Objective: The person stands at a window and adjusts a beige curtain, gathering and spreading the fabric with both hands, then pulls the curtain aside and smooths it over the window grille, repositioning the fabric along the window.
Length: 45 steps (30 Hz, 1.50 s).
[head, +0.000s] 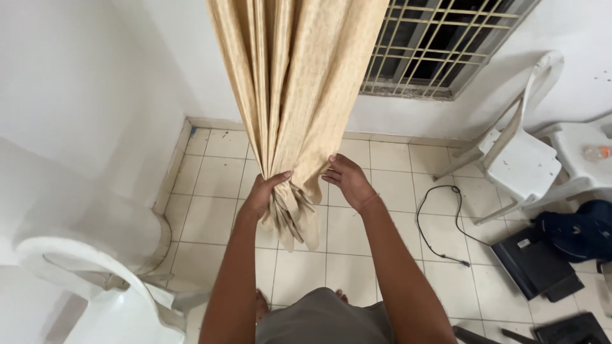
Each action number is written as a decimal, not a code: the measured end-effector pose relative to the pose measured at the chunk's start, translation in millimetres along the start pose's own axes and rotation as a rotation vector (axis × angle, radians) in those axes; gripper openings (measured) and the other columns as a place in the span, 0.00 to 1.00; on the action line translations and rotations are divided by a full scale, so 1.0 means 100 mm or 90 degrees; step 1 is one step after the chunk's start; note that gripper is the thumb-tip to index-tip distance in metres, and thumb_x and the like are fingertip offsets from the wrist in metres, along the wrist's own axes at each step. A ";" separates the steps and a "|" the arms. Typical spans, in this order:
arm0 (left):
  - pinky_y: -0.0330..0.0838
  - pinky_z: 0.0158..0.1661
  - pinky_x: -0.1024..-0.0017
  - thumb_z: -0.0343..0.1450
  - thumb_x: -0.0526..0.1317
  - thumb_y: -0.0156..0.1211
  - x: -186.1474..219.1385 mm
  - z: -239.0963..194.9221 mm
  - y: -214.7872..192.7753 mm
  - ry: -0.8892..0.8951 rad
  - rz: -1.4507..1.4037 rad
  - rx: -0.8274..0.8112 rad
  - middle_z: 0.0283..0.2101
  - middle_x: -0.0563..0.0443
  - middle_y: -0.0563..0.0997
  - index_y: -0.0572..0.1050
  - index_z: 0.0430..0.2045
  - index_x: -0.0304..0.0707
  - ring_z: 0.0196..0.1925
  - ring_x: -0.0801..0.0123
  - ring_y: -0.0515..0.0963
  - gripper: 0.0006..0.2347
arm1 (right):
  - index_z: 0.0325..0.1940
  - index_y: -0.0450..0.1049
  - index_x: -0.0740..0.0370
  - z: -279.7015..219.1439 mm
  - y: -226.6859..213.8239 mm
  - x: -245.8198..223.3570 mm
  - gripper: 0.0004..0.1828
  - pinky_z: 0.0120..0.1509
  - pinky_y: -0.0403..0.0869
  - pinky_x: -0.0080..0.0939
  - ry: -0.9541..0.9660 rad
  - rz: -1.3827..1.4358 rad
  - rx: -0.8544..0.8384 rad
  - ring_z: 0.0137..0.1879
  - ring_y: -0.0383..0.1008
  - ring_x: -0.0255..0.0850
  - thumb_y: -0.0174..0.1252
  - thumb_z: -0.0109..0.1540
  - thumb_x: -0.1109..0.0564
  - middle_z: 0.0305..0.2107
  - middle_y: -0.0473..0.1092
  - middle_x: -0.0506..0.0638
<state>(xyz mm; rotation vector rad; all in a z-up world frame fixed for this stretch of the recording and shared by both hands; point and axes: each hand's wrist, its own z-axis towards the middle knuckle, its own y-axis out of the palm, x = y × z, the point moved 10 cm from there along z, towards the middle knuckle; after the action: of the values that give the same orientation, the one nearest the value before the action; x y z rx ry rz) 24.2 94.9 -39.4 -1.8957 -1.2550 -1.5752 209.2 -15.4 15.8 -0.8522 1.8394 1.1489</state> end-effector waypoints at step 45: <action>0.80 0.52 0.64 0.57 0.53 0.76 0.11 -0.17 -0.59 0.013 0.206 -0.071 0.48 0.41 0.85 0.76 0.51 0.35 0.50 0.59 0.85 0.31 | 0.53 0.78 0.73 -0.20 0.59 0.34 0.29 0.54 0.73 0.42 -0.089 -0.105 0.223 0.48 0.75 0.45 0.67 0.60 0.44 0.42 0.78 0.56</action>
<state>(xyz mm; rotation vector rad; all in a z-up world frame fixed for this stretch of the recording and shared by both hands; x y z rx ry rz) -34.4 117.7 -38.8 -2.0241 -0.8152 -1.5116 138.0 -16.6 14.5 -0.6885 1.7498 0.7356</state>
